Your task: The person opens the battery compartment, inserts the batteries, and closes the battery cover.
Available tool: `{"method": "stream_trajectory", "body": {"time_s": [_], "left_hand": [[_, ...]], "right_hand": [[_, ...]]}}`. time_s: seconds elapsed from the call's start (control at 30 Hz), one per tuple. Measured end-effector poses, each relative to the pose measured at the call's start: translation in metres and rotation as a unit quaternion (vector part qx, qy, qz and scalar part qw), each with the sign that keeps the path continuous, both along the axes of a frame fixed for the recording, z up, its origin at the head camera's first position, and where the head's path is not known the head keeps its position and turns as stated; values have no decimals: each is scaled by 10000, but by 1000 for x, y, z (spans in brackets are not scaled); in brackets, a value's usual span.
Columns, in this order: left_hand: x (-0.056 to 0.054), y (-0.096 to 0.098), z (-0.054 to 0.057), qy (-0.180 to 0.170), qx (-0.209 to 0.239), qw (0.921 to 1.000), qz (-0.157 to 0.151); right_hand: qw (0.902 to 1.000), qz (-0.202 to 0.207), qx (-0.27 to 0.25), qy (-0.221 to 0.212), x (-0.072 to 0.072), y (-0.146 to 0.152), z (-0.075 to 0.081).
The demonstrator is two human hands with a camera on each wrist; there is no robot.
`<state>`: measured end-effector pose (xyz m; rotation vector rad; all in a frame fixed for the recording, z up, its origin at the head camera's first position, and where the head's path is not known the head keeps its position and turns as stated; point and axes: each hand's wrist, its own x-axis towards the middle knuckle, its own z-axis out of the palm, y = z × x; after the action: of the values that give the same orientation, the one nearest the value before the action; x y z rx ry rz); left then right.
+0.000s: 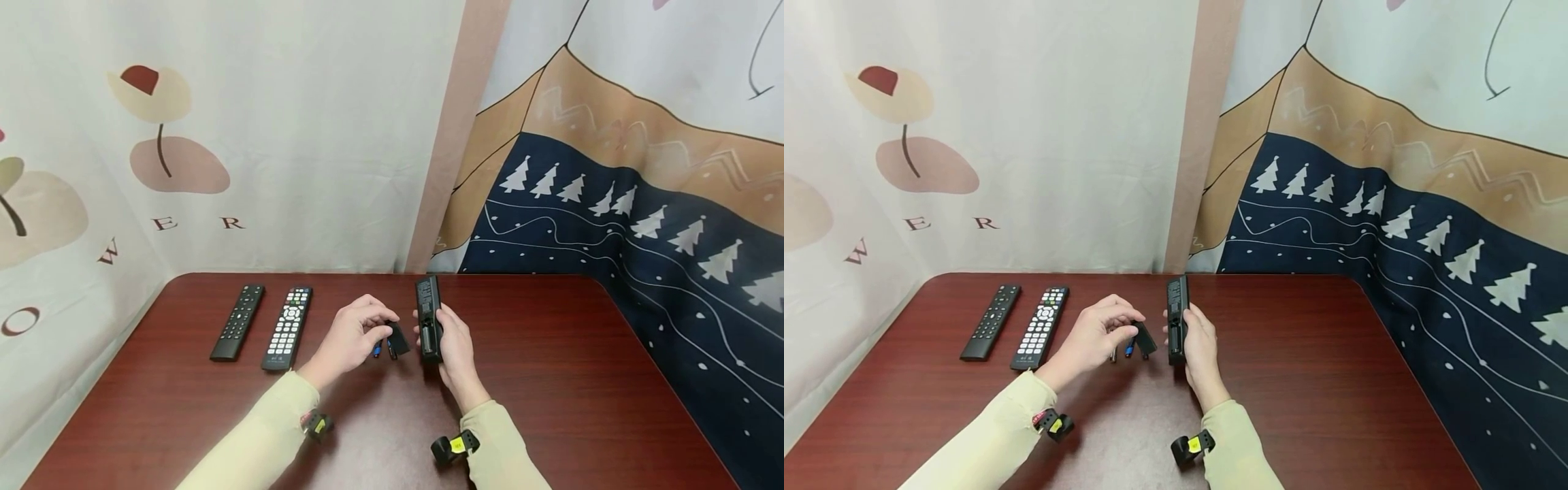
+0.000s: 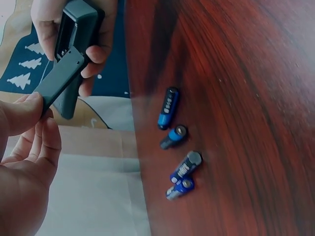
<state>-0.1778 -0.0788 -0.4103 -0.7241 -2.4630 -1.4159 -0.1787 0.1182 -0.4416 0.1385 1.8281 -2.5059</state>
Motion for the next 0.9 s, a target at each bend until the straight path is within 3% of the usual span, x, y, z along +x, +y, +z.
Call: {"method": "stream_trajectory", "body": {"time_s": [0.5, 0.9], "left_hand": [[-5, -24, -13, 18, -580, 9980, 259], [-5, -43, -19, -397, -1091, 9922, 460]], "right_hand": [[10000, 7, 16, -31, 0, 1, -1], [10000, -30, 5, -83, -1, 3, -2]]}}
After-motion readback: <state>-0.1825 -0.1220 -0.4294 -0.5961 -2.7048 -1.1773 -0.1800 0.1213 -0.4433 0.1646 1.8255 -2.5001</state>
